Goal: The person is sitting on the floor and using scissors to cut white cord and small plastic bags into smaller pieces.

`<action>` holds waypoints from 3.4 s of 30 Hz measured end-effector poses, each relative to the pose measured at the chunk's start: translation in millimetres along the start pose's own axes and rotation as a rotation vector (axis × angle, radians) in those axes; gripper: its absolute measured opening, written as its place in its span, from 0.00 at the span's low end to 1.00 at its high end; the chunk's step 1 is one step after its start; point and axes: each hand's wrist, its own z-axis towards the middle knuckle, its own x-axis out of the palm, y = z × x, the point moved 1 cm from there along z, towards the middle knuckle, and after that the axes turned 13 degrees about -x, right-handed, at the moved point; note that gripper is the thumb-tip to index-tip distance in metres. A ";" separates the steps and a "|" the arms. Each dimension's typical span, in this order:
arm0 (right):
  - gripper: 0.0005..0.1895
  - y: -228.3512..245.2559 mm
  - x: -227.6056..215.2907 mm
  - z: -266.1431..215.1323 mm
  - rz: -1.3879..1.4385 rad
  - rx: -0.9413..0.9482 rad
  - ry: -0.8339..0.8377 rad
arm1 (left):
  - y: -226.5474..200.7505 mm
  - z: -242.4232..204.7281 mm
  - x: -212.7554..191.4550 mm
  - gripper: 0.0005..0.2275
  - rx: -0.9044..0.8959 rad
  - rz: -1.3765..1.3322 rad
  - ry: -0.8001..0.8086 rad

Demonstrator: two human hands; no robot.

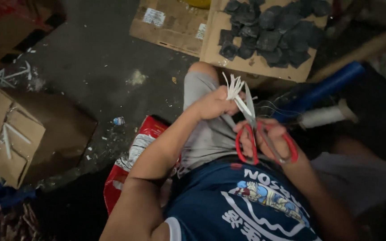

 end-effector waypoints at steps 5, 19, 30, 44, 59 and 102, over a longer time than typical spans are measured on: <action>0.54 -7.6 -29.7 21.3 -0.013 -0.030 0.019 | 18.2 -3.3 0.6 0.12 0.016 0.088 0.119; 0.61 -11.9 -24.4 11.1 -0.065 0.002 0.029 | -17.0 0.7 5.8 0.12 0.077 0.313 0.076; 0.54 -0.4 -31.5 13.7 -0.086 -0.098 -0.027 | -5.1 9.8 10.5 0.13 0.078 0.292 0.107; 0.36 14.3 -14.9 -11.6 0.173 0.133 -0.048 | 5.1 6.1 -11.0 0.14 0.162 0.174 -0.066; 0.60 -16.0 -52.0 -4.8 0.173 0.115 0.012 | -19.2 6.0 5.1 0.17 0.216 0.328 0.000; 0.34 -89.7 -185.2 -43.2 -1.252 0.365 -0.458 | 54.3 -38.3 -128.7 0.11 -0.306 0.474 -1.031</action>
